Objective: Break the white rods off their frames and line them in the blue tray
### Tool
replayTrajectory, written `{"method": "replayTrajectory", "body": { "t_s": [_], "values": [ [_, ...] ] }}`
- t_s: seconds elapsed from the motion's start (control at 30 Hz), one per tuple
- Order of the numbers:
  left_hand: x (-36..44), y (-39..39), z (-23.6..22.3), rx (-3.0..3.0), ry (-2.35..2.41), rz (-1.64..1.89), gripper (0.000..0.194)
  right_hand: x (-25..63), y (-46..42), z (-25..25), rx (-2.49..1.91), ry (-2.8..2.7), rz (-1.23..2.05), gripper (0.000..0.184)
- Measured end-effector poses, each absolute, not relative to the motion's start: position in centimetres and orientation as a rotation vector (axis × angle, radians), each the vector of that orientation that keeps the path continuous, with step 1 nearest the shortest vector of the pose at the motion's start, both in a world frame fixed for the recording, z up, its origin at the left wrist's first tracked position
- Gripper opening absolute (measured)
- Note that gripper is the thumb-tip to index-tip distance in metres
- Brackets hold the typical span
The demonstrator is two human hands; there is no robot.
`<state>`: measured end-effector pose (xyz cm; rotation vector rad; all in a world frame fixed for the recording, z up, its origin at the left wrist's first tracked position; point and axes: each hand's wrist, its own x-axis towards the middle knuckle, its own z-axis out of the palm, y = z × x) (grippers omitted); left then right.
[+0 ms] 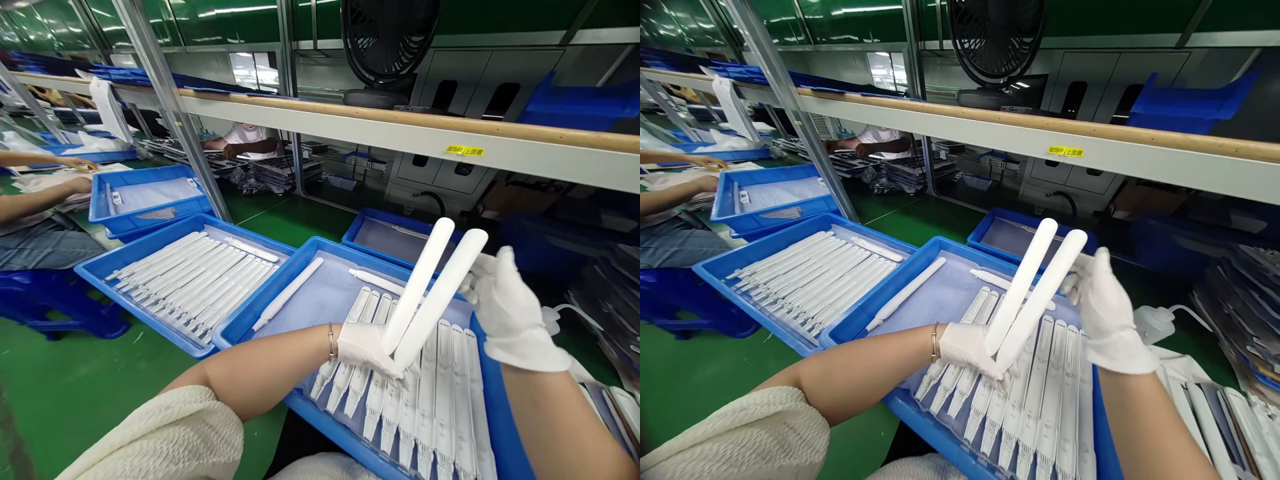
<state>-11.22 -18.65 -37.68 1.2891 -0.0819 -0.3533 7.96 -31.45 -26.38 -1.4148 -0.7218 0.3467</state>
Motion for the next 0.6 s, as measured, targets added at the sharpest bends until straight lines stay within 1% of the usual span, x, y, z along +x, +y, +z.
{"method": "replayTrajectory", "body": {
  "t_s": [0.07,0.1,0.23,0.33,0.47,0.5,0.53,0.6],
  "values": [
    [-11.1,-18.6,-38.0,1.34,-0.085,-0.372,0.058,6.1,-31.9,-26.9,-1.417,-0.699,0.425,0.05],
    [-11.1,-18.5,-38.1,1.359,-0.086,-0.375,0.06,5.5,-32.2,-27.1,-1.44,-0.72,0.427,0.048],
    [-11.0,-18.5,-38.0,1.437,-0.104,-0.368,0.062,4.5,-33.1,-27.0,-1.513,-0.795,0.397,0.057],
    [-11.2,-18.6,-37.3,1.505,-0.109,-0.345,0.059,4.5,-33.4,-26.6,-1.515,-0.793,0.386,0.06],
    [-11.4,-18.8,-36.5,1.559,-0.13,-0.405,0.052,5.3,-33.8,-25.9,-1.446,-0.723,0.256,0.076],
    [-11.4,-18.8,-36.5,1.556,-0.148,-0.444,0.051,5.5,-33.9,-25.7,-1.423,-0.707,0.229,0.076],
    [-11.5,-18.9,-36.6,1.547,-0.165,-0.47,0.05,5.8,-34.1,-25.5,-1.396,-0.697,0.219,0.072],
    [-11.5,-18.9,-37.1,1.478,-0.194,-0.513,0.049,6.2,-34.5,-25.3,-1.339,-0.687,0.242,0.059]
  ]
}}
